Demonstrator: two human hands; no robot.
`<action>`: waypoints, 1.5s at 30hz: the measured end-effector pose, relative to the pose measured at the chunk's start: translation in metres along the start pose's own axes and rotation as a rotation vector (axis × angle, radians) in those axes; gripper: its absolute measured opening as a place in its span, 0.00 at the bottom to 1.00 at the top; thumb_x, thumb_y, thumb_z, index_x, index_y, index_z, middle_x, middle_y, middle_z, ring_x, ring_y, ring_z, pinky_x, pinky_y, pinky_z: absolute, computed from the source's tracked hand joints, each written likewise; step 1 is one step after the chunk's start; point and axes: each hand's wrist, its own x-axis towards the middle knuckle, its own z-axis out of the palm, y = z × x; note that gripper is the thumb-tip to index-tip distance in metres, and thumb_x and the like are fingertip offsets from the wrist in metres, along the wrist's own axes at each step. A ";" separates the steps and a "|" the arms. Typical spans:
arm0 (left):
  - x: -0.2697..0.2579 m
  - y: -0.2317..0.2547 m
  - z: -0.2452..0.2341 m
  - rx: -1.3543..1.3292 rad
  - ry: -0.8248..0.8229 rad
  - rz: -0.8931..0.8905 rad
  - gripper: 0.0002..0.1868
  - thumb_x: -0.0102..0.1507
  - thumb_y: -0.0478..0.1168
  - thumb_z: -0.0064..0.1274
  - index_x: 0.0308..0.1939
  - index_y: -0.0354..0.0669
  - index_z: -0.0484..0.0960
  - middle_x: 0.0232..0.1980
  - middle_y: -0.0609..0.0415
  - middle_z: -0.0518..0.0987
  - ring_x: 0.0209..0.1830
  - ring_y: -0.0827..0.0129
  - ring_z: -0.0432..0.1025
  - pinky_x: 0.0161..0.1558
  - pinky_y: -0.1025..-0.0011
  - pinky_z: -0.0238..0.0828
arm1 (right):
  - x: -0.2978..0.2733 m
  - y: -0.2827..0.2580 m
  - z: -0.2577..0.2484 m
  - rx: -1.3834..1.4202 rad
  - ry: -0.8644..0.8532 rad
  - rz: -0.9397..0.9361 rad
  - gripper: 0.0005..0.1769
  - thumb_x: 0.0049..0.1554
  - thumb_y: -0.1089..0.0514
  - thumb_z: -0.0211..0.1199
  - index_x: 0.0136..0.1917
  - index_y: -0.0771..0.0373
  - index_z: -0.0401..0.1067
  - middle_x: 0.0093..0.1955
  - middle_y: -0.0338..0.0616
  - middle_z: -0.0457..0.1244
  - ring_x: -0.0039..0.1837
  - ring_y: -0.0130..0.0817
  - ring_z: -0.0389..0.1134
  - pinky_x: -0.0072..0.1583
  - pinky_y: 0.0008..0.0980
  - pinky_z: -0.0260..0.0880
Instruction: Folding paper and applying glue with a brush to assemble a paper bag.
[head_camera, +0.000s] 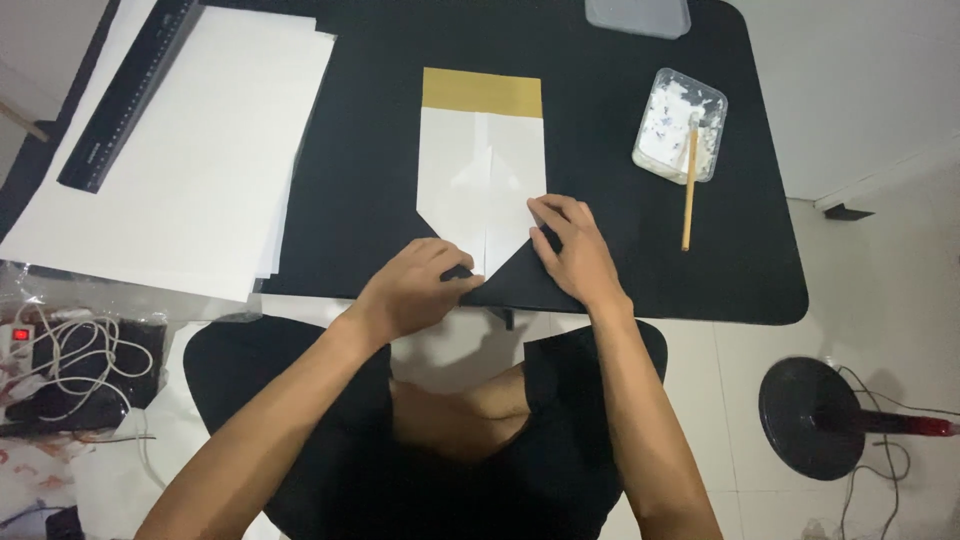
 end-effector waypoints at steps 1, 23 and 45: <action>0.001 -0.001 -0.002 0.003 -0.035 -0.028 0.08 0.70 0.39 0.44 0.48 0.59 0.76 0.53 0.63 0.72 0.64 0.70 0.68 0.69 0.66 0.62 | 0.000 0.002 0.001 0.002 0.000 -0.007 0.18 0.63 0.59 0.62 0.65 0.63 0.75 0.63 0.51 0.66 0.67 0.43 0.65 0.66 0.39 0.68; 0.011 -0.026 -0.020 -0.120 0.012 -0.536 0.18 0.72 0.42 0.43 0.63 0.53 0.81 0.64 0.56 0.78 0.67 0.68 0.70 0.66 0.67 0.66 | -0.037 -0.014 0.010 -0.052 -0.066 -0.237 0.18 0.57 0.63 0.62 0.61 0.58 0.78 0.74 0.55 0.61 0.75 0.47 0.61 0.78 0.49 0.48; 0.009 -0.016 -0.029 -0.155 0.009 -0.557 0.18 0.73 0.43 0.41 0.63 0.48 0.80 0.63 0.56 0.78 0.67 0.70 0.68 0.68 0.69 0.63 | 0.058 -0.016 -0.006 -0.321 -0.018 -0.429 0.18 0.61 0.51 0.59 0.65 0.48 0.76 0.67 0.40 0.65 0.69 0.39 0.63 0.69 0.45 0.54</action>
